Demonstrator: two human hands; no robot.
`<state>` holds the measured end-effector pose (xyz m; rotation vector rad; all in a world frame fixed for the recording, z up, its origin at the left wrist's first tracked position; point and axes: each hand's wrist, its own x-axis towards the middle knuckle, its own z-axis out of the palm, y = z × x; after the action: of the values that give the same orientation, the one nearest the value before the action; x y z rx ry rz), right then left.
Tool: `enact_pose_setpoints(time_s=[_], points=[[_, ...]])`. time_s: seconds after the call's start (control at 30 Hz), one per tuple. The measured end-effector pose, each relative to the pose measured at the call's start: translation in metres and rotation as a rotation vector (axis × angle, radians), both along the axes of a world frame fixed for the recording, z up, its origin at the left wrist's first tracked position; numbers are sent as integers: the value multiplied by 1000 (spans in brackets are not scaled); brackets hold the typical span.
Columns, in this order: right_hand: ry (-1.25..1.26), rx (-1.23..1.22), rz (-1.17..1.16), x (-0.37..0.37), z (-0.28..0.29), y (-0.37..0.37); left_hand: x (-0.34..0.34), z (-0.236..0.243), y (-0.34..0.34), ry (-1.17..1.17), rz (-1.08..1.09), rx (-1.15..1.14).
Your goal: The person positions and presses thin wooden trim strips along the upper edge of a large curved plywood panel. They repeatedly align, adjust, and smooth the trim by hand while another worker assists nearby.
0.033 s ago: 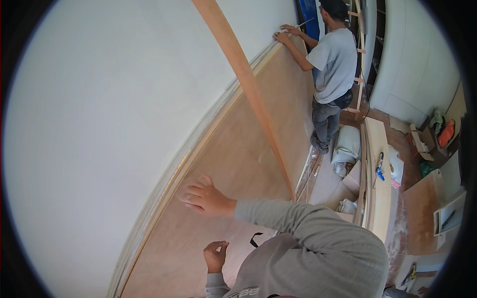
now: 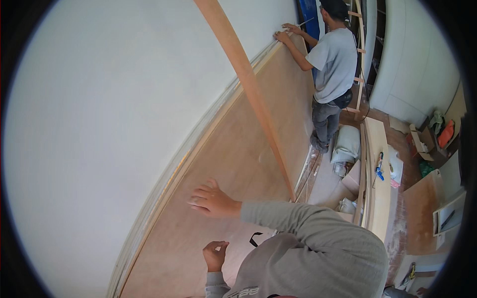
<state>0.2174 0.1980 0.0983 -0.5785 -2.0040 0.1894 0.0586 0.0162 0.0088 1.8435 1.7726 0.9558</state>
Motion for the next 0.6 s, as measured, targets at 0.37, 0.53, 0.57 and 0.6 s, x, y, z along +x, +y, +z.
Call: enact_pose_setpoints(time_s=[0.37,0.53,0.57,0.6], points=[[-1083,-1558,-628,371,-469,-224,-131,-303,-156,323,-204,-986],[-754,-1889,-1050,446,-441,-333,-155,-301,-223,455,-244,-1117],[-666,-1862,-1163,448,-443,-351,-159,-301,-217,484,-264,-1096],[-694,-1835,-1169,444,-444,-365,-164,-300,-212,517,-286,-1068]])
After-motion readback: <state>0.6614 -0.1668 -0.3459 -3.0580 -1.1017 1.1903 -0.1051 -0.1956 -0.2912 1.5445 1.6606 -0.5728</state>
